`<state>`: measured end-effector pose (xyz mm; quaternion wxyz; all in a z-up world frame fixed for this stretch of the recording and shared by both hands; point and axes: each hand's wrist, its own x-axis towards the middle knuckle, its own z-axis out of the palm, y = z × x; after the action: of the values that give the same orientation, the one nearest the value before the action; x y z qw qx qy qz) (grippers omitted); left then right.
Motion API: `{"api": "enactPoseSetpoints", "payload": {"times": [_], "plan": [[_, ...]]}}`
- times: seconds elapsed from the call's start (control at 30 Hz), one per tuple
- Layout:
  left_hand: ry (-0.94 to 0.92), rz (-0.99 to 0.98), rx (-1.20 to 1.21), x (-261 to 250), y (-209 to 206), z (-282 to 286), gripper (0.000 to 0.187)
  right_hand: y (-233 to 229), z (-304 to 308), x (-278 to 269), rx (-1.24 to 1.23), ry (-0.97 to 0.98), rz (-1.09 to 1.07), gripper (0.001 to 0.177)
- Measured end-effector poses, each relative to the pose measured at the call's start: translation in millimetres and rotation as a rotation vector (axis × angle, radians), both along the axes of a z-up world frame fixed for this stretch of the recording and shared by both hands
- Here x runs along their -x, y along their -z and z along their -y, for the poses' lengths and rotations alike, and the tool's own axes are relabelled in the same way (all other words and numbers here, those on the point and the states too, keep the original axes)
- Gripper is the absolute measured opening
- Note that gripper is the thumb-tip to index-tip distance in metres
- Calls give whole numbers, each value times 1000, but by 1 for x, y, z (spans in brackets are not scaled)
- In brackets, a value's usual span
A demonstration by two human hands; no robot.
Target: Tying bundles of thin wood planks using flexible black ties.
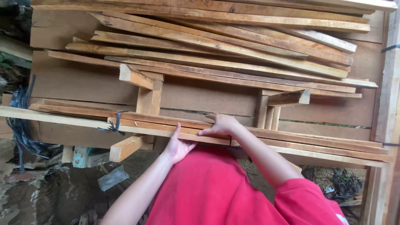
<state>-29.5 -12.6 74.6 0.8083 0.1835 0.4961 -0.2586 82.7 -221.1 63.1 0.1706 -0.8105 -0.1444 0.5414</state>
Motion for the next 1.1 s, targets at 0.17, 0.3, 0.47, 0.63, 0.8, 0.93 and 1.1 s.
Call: {"api": "enactPoseSetpoints", "payload": {"times": [0.17, 0.3, 0.47, 0.63, 0.8, 0.93, 1.1], "plan": [[66, 88, -64, 8, -8, 0, 119, -38, 3, 41, -173, -149, 570, 96], [-68, 123, -103, 16, 29, 0, 99, -22, -1, 67, 59, -266, 721, 113], [-125, 70, -205, -8, 18, 17, 117, 34, 9, 35, -7, -273, 722, 102], [-56, 139, -295, -5, 25, 21, 130, 31, 14, -37, -135, -81, 337, 109], [-104, 156, -367, -13, 74, 0, 135, 89, 18, -85, -62, 101, 4, 110], [-188, 141, -341, -39, 47, -4, 128, 45, 28, -73, 56, 100, 124, 87], [-314, 78, -322, -61, 35, 13, 115, -17, 18, -10, 91, -269, 665, 141]]}}
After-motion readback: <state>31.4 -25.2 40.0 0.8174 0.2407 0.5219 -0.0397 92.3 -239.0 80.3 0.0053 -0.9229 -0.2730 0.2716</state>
